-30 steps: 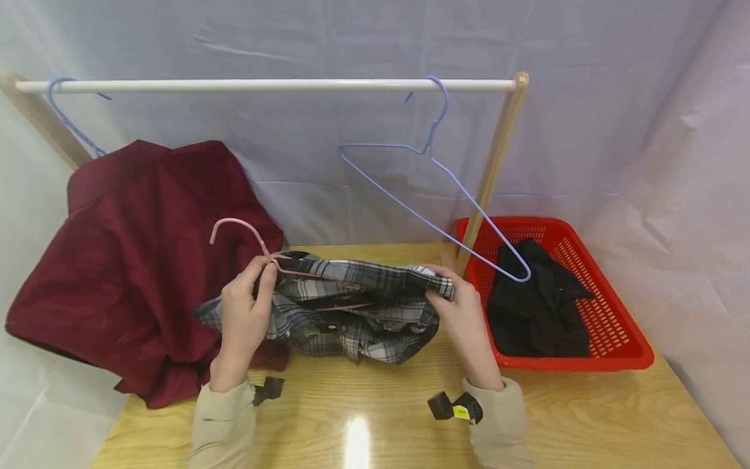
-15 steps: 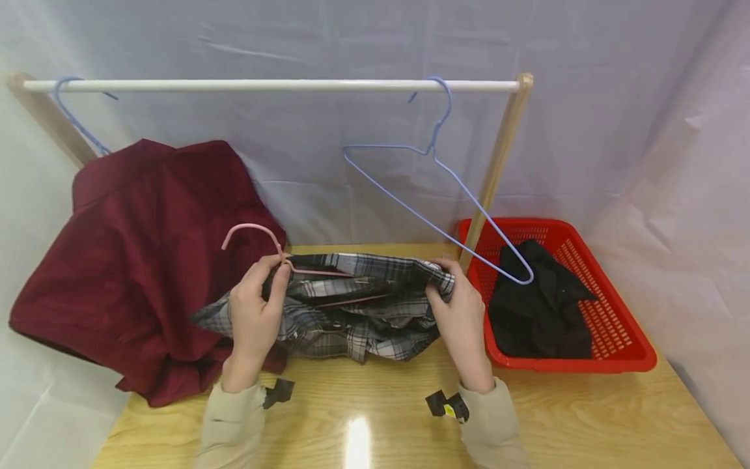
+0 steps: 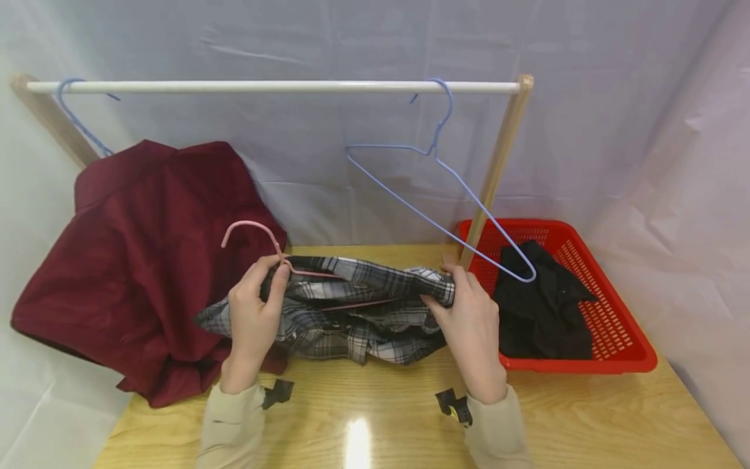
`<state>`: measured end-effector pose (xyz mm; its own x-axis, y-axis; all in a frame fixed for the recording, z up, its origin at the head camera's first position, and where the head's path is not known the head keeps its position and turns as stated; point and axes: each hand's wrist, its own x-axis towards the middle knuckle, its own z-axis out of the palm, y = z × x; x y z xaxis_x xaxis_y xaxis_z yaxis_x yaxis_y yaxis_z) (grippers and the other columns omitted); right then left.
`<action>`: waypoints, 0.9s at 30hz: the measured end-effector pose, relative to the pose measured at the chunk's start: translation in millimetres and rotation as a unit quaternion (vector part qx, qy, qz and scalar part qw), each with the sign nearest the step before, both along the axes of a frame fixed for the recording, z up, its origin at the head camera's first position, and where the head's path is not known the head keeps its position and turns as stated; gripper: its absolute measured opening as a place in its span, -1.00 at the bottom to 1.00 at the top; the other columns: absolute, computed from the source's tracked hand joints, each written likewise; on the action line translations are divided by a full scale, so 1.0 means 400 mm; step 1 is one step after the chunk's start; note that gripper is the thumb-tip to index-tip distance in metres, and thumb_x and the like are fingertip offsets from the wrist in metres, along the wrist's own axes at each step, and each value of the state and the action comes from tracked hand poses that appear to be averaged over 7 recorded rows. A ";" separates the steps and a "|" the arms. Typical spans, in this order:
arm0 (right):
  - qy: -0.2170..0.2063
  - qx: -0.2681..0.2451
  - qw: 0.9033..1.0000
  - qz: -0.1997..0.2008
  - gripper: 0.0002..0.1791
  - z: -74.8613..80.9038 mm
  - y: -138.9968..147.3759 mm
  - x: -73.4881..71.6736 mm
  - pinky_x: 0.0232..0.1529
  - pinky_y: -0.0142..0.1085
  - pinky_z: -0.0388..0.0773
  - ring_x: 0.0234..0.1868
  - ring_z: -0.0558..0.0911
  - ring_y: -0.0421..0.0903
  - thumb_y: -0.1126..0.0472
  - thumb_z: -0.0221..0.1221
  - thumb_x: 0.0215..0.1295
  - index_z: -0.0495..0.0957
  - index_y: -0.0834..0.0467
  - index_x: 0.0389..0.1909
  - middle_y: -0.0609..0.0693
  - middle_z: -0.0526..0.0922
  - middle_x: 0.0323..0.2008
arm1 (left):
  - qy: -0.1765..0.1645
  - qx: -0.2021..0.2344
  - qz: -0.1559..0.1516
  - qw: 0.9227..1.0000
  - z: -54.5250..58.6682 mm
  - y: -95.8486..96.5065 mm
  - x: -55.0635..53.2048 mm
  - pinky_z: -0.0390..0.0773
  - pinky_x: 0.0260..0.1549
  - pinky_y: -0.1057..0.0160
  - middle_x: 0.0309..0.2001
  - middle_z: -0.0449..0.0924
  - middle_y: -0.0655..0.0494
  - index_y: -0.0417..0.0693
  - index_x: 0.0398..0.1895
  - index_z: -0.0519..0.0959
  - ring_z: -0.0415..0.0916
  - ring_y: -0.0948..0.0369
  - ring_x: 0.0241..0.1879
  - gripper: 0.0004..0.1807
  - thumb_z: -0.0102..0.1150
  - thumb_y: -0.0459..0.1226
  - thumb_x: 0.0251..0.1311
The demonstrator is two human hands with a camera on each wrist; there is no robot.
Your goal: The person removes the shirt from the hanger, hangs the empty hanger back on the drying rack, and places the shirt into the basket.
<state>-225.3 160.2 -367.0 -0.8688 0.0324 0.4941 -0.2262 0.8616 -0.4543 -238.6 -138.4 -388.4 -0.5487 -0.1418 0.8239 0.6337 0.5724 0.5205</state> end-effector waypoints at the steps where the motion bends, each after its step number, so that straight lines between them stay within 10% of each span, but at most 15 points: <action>1: -0.004 0.006 1.000 0.000 -0.52 0.002 0.002 0.002 -0.23 0.20 0.58 -0.22 0.69 0.28 0.17 0.44 0.21 0.58 0.20 0.12 0.27 0.72 -0.10 | -0.003 0.000 -0.002 1.000 -0.001 0.000 0.000 0.49 -0.39 0.13 -0.25 0.72 -0.05 -0.16 -0.09 0.70 0.56 0.09 -0.37 -0.85 0.20 -0.32 0.40; 15: -0.033 -0.021 0.999 0.020 -0.75 0.021 -0.003 0.008 -0.31 0.19 0.57 -0.45 0.64 0.23 0.38 0.24 0.34 0.63 0.25 0.01 0.33 0.73 -0.23 | -0.003 0.034 -0.029 0.999 0.002 -0.009 0.004 0.41 -0.36 0.27 -0.28 0.70 -0.04 -0.17 -0.11 0.70 0.51 0.12 -0.40 -0.87 0.20 -0.38 0.39; 22: -0.049 -0.091 0.993 0.052 -0.78 0.026 0.011 0.004 -0.46 -0.22 0.46 -0.53 0.54 -0.01 0.41 0.16 0.41 0.66 0.25 0.00 0.21 0.70 -0.34 | -0.020 0.045 -0.057 0.997 0.008 -0.015 0.005 0.34 -0.30 0.27 -0.17 0.73 -0.02 -0.15 -0.08 0.69 0.46 0.16 -0.38 -0.80 0.05 -0.37 0.48; 27: -0.086 -0.155 0.977 0.119 -0.80 0.031 0.026 -0.001 -0.18 -0.40 0.46 -0.28 0.58 -0.08 0.40 0.10 0.46 0.66 0.25 -0.03 0.15 0.70 -0.20 | -0.027 0.057 -0.075 0.995 0.005 -0.029 -0.002 0.25 -0.35 0.30 -0.07 0.74 0.01 -0.18 -0.10 0.66 0.26 0.24 -0.50 -0.75 -0.07 -0.37 0.53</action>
